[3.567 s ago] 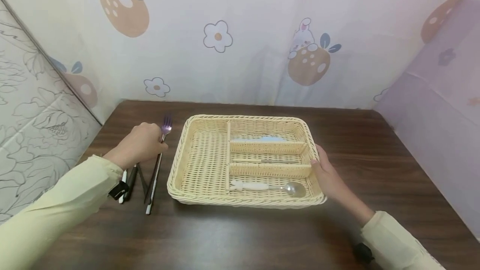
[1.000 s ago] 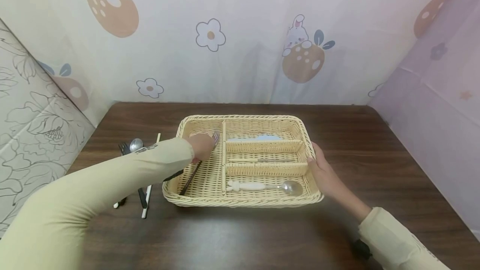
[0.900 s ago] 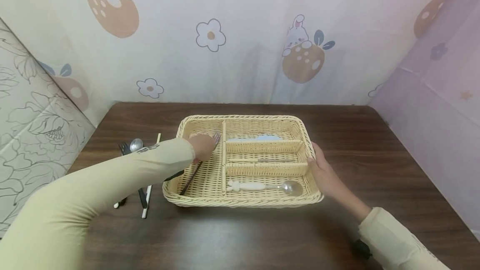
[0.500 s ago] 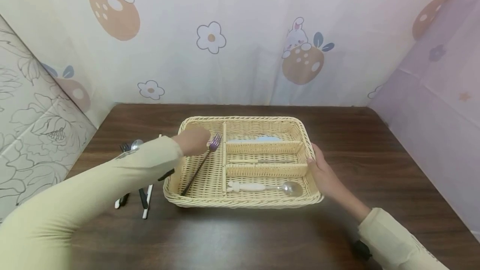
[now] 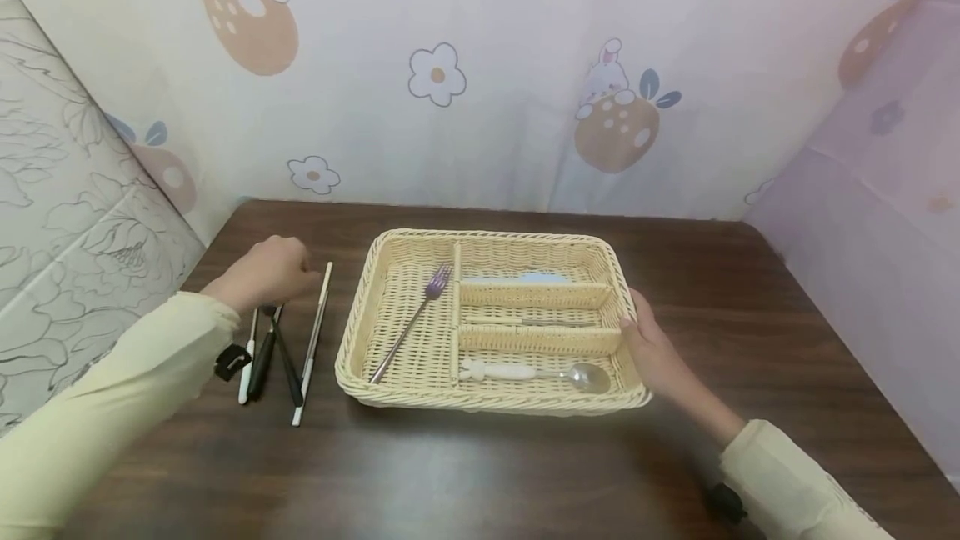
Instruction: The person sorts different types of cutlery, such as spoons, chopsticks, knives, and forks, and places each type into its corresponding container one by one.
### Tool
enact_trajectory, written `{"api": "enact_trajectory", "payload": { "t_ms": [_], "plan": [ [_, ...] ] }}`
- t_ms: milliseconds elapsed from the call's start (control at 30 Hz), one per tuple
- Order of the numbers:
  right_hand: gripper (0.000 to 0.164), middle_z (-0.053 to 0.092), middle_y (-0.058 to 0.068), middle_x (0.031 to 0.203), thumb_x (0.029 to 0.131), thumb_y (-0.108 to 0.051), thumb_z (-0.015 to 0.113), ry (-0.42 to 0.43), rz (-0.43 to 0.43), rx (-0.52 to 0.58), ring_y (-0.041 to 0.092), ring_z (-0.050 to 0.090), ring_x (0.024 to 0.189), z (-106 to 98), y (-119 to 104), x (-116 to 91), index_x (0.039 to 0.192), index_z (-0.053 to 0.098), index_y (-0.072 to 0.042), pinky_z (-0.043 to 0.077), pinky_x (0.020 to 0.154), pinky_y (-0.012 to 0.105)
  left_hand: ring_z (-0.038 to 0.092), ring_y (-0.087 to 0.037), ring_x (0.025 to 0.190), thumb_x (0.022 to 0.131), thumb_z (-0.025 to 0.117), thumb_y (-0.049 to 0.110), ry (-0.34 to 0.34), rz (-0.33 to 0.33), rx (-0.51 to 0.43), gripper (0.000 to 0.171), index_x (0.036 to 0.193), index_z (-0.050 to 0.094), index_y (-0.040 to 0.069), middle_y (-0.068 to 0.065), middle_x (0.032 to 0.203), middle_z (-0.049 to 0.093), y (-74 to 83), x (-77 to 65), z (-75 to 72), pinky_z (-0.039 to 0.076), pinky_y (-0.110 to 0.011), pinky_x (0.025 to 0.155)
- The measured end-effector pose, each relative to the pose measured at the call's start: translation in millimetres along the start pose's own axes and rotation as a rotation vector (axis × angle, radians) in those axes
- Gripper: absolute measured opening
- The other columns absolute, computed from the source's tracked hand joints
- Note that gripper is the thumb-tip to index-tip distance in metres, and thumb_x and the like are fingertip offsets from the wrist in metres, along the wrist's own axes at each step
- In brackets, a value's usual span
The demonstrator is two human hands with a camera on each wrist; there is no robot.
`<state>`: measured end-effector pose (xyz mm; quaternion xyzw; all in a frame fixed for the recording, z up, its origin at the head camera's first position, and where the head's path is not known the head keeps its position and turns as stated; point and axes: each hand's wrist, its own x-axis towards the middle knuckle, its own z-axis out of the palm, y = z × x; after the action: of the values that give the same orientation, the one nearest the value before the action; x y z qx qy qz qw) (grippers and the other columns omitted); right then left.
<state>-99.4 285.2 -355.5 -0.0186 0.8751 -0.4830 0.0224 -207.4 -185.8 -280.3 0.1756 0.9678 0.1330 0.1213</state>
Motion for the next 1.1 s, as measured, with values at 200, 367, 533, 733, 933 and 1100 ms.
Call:
{"api": "enact_trajectory", "payload": {
  "t_ms": [200, 367, 533, 733, 933, 1100],
  "plan": [
    [0.052, 0.029, 0.036, 0.139, 0.104, -0.014, 0.022, 0.001, -0.008, -0.006, 0.046, 0.051, 0.109, 0, 1, 0, 0.151, 0.001, -0.006, 0.038, 0.094, 0.06, 0.042, -0.012, 0.041, 0.091, 0.051, 0.009, -0.057, -0.082, -0.064, 0.033, 0.058, 0.046, 0.011, 0.0, 0.049, 0.044, -37.8, -12.9, 23.5, 0.037, -0.027, 0.043],
    [0.051, 0.029, 0.037, 0.139, 0.104, -0.014, 0.022, 0.002, -0.007, -0.009, 0.046, 0.051, 0.108, 1, 3, 0, 0.151, 0.002, -0.005, 0.04, 0.092, 0.058, 0.049, -0.013, 0.041, 0.09, 0.054, 0.01, -0.102, -0.129, -0.099, 0.028, 0.062, 0.054, 0.005, -0.001, 0.048, 0.051, -57.3, -18.1, 43.3, 0.041, -0.026, 0.042],
    [0.051, 0.029, 0.037, 0.139, 0.104, -0.015, 0.021, 0.001, -0.011, -0.007, 0.046, 0.051, 0.109, 1, 3, -1, 0.151, 0.002, -0.005, 0.04, 0.092, 0.058, 0.046, -0.012, 0.039, 0.09, 0.054, 0.013, -0.087, -0.134, -0.132, 0.035, 0.056, 0.051, 0.008, 0.002, 0.043, 0.046, -64.3, -21.4, 52.7, 0.04, -0.027, 0.042],
    [0.052, 0.028, 0.036, 0.14, 0.104, -0.015, 0.021, 0.001, -0.014, -0.001, 0.045, 0.049, 0.111, 2, 3, -1, 0.151, 0.001, -0.006, 0.037, 0.095, 0.059, 0.043, -0.01, 0.039, 0.089, 0.055, 0.016, -0.085, -0.17, -0.131, 0.038, 0.053, 0.047, 0.011, 0.003, 0.042, 0.043, -68.0, -21.7, 56.5, 0.037, -0.025, 0.041],
    [0.052, 0.029, 0.035, 0.14, 0.104, -0.016, 0.022, -0.001, -0.01, 0.011, 0.044, 0.048, 0.113, 3, 3, 0, 0.151, 0.002, -0.006, 0.036, 0.096, 0.058, 0.043, -0.01, 0.038, 0.089, 0.055, 0.017, -0.106, -0.204, -0.162, 0.039, 0.051, 0.045, 0.012, 0.004, 0.042, 0.041, -70.6, -21.1, 60.3, 0.037, -0.024, 0.04],
    [0.052, 0.029, 0.036, 0.139, 0.104, -0.015, 0.022, 0.001, -0.005, 0.021, 0.044, 0.052, 0.107, 2, 3, 0, 0.151, 0.001, -0.007, 0.042, 0.091, 0.056, 0.044, -0.012, 0.037, 0.088, 0.055, 0.016, -0.083, -0.203, -0.161, 0.038, 0.051, 0.046, 0.012, 0.002, 0.041, 0.043, -68.8, -19.3, 59.5, 0.037, -0.025, 0.04]
  ]
}}
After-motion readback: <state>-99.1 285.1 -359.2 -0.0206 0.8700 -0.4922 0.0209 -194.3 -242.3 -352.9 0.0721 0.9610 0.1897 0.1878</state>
